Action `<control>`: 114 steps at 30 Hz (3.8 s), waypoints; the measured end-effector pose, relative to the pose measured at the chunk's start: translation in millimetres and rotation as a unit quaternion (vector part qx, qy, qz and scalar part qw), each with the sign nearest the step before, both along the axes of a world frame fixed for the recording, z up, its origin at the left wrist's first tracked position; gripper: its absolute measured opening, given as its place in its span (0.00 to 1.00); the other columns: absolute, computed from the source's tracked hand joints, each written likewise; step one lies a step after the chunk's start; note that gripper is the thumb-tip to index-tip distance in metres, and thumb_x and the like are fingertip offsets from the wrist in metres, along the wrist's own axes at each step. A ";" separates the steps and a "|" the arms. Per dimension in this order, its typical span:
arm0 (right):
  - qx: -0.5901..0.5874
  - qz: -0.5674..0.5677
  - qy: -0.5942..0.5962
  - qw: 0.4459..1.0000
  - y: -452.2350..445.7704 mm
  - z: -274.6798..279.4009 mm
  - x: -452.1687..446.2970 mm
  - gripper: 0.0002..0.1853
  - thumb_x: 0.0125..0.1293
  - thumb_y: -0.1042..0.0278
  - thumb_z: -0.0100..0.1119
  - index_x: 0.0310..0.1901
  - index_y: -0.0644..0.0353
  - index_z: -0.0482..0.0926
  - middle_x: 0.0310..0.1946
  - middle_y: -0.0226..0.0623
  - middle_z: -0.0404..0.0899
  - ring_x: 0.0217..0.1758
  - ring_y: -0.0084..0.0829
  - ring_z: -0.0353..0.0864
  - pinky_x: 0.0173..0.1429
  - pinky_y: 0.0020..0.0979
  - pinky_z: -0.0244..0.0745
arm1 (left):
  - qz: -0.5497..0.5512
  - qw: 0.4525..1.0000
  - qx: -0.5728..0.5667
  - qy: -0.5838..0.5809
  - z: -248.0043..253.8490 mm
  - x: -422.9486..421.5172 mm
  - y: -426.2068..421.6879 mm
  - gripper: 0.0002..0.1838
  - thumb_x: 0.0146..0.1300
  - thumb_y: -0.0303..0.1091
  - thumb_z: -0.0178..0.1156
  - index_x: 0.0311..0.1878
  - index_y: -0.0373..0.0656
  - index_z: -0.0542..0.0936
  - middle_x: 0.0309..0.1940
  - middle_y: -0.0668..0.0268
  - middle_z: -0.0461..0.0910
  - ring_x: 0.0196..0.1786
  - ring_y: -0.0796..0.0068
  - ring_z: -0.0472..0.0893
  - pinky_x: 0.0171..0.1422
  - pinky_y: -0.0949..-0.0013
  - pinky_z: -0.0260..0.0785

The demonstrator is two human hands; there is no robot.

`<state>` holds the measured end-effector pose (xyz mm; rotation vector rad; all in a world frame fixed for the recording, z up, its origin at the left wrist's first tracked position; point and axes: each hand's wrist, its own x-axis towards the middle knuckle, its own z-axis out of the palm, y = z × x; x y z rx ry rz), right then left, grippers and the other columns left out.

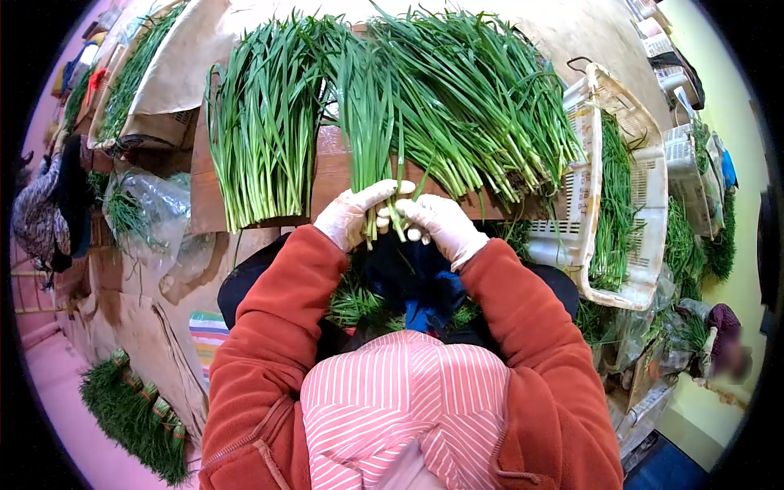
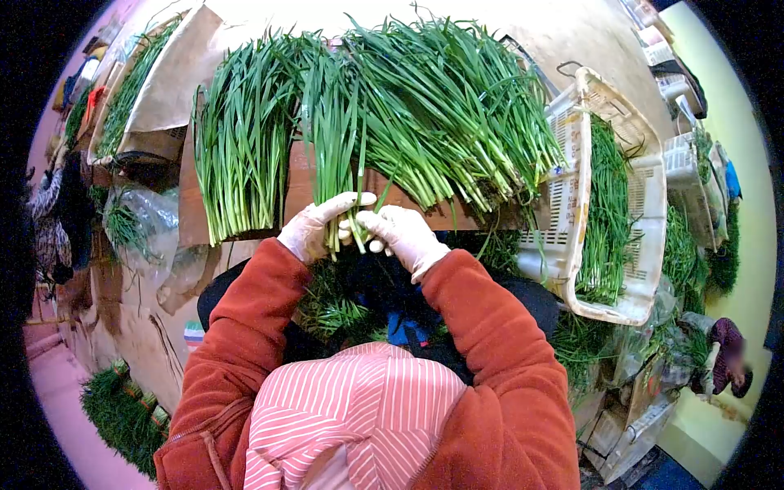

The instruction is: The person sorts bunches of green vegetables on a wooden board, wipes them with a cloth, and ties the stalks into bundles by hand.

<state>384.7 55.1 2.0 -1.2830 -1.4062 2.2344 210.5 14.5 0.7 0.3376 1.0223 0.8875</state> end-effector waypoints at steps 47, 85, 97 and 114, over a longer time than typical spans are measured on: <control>0.524 0.004 -0.332 0.784 1.7 19.1 17.5 0.12 0.59 0.53 0.57 0.29 0.52 0.79 0.30 0.40 0.77 0.31 0.43 0.79 0.36 0.42 0.72 | 0.080 0.984 0.046 -0.151 -20.0 8.3 6.7 0.21 0.65 0.36 0.54 0.59 0.37 0.69 0.56 0.55 0.73 0.54 0.59 0.76 0.57 0.59 0.71; -0.105 -0.113 0.252 0.955 45.9 58.0 -88.5 0.19 0.62 0.65 0.60 0.51 0.66 0.75 0.31 0.28 0.77 0.34 0.22 0.76 0.43 0.24 0.74 | -0.113 0.980 0.112 -0.117 4.8 -21.6 -15.0 0.19 0.61 0.40 0.59 0.50 0.38 0.73 0.30 0.61 0.79 0.32 0.69 0.81 0.38 0.67 0.75; 0.034 0.001 0.058 0.998 100.8 81.9 -114.7 0.11 0.59 0.63 0.62 0.38 0.61 0.81 0.32 0.31 0.83 0.30 0.23 0.79 0.39 0.26 0.76 | -0.185 0.968 0.133 0.107 52.2 -70.2 -56.4 0.26 0.63 0.44 0.57 0.60 0.42 0.68 0.39 0.64 0.78 0.35 0.75 0.78 0.42 0.72 0.71; 0.207 0.148 -0.111 0.961 86.8 49.6 -309.5 0.19 0.45 0.58 0.70 0.30 0.68 0.81 0.24 0.34 0.76 0.24 0.29 0.72 0.32 0.32 0.70 | 0.111 0.795 0.072 0.592 -28.2 -215.0 -27.4 0.60 0.49 0.79 0.42 0.70 0.36 0.46 0.65 0.39 0.54 0.69 0.40 0.51 0.71 0.48 0.43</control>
